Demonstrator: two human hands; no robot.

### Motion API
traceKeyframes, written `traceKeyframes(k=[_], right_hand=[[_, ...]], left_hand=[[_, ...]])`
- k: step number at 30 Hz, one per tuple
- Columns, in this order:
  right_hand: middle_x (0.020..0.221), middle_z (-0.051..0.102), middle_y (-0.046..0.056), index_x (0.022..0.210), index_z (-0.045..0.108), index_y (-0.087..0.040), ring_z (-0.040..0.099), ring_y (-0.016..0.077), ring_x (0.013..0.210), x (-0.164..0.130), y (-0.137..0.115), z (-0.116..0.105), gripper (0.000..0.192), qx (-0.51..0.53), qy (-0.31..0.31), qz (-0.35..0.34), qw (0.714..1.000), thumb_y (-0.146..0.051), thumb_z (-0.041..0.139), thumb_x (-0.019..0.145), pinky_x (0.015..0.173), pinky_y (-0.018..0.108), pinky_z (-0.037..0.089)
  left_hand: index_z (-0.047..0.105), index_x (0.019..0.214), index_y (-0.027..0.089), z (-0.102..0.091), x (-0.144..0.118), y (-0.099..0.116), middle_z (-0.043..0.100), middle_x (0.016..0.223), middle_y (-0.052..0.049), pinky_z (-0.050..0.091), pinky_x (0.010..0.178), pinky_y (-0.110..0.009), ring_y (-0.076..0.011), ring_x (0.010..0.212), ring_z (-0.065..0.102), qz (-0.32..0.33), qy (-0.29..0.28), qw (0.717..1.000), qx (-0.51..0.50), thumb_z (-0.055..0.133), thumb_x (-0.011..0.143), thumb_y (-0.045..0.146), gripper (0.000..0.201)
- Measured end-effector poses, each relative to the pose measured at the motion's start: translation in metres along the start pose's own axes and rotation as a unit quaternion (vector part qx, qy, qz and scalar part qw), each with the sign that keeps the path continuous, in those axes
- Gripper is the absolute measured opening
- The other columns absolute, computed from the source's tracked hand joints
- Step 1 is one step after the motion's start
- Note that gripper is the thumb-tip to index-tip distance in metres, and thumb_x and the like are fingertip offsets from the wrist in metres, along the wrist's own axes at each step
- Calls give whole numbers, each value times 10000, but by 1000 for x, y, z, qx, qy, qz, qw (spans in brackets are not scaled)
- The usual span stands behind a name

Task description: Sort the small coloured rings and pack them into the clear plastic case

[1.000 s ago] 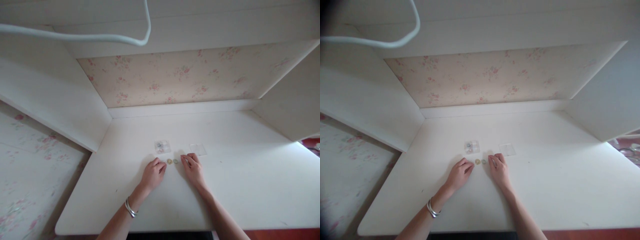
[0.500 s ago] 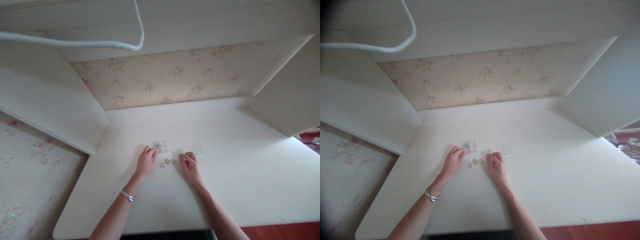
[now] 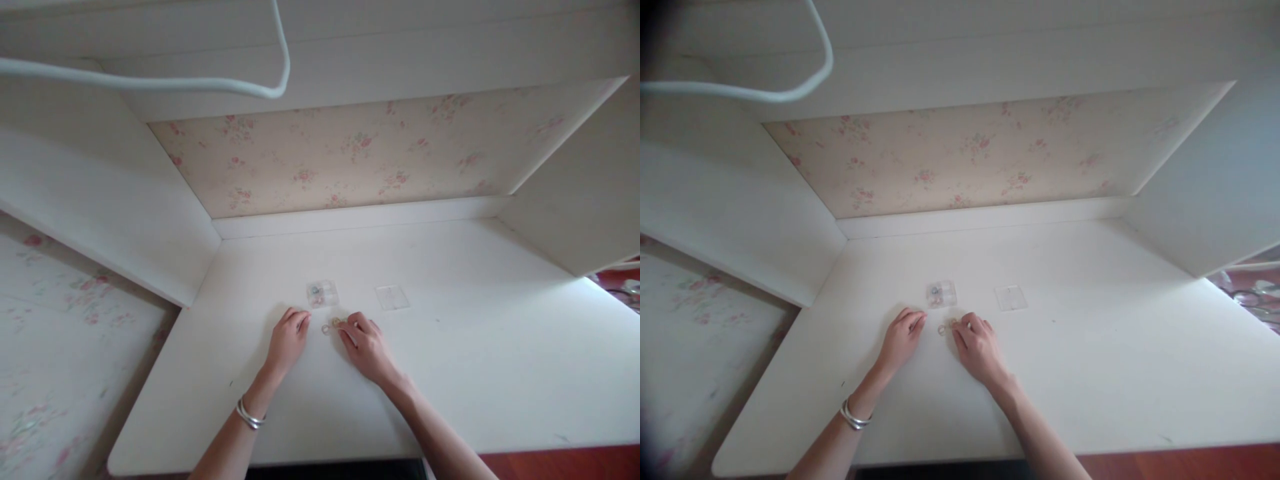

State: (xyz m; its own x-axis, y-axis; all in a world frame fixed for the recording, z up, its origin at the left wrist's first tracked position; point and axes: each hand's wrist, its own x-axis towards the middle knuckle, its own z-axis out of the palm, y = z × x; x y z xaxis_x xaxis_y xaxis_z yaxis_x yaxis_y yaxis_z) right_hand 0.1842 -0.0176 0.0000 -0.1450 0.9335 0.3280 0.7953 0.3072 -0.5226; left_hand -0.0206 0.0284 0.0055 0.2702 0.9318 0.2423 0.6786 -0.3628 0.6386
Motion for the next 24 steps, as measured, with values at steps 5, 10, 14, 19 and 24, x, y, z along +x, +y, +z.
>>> traceKeyframes(k=[5,10,14,19,24], right_hand=[[953,572,45,1002,645,-269,512,158,796,12,-21,-1,201,-83,-73,-54,992,-228,483,890,730,286,366],[899,584,53,870,666,-236,501,172,806,21,-23,4,222,-117,-100,-79,985,-214,448,905,699,291,338],[908,585,55,863,659,-227,501,168,813,21,-24,9,234,-118,-108,-84,983,-195,431,906,704,290,340],[886,576,44,828,648,-225,498,166,789,23,-29,13,201,-118,-111,-75,984,-208,460,896,698,286,339],[887,572,38,810,645,-219,495,158,770,24,-34,15,188,-121,-118,-74,983,-187,475,885,686,275,344]], left_hand=[[644,886,195,0,-17,0,597,827,-38,467,713,-253,-142,782,578,-13,-6,999,-38,413,915,272,245],[642,899,188,-1,-20,2,587,815,-37,460,723,-263,-141,766,562,-25,-8,999,-47,414,915,260,239],[641,882,188,-3,-21,2,578,793,-35,455,688,-249,-137,740,560,-30,-13,998,-49,407,919,260,248],[649,876,196,-3,-22,1,596,803,-34,450,689,-241,-138,760,566,-27,-18,999,-37,434,908,234,221],[651,878,192,-3,-23,0,604,813,-39,444,680,-241,-144,773,568,-21,-21,999,-36,442,902,220,213]])
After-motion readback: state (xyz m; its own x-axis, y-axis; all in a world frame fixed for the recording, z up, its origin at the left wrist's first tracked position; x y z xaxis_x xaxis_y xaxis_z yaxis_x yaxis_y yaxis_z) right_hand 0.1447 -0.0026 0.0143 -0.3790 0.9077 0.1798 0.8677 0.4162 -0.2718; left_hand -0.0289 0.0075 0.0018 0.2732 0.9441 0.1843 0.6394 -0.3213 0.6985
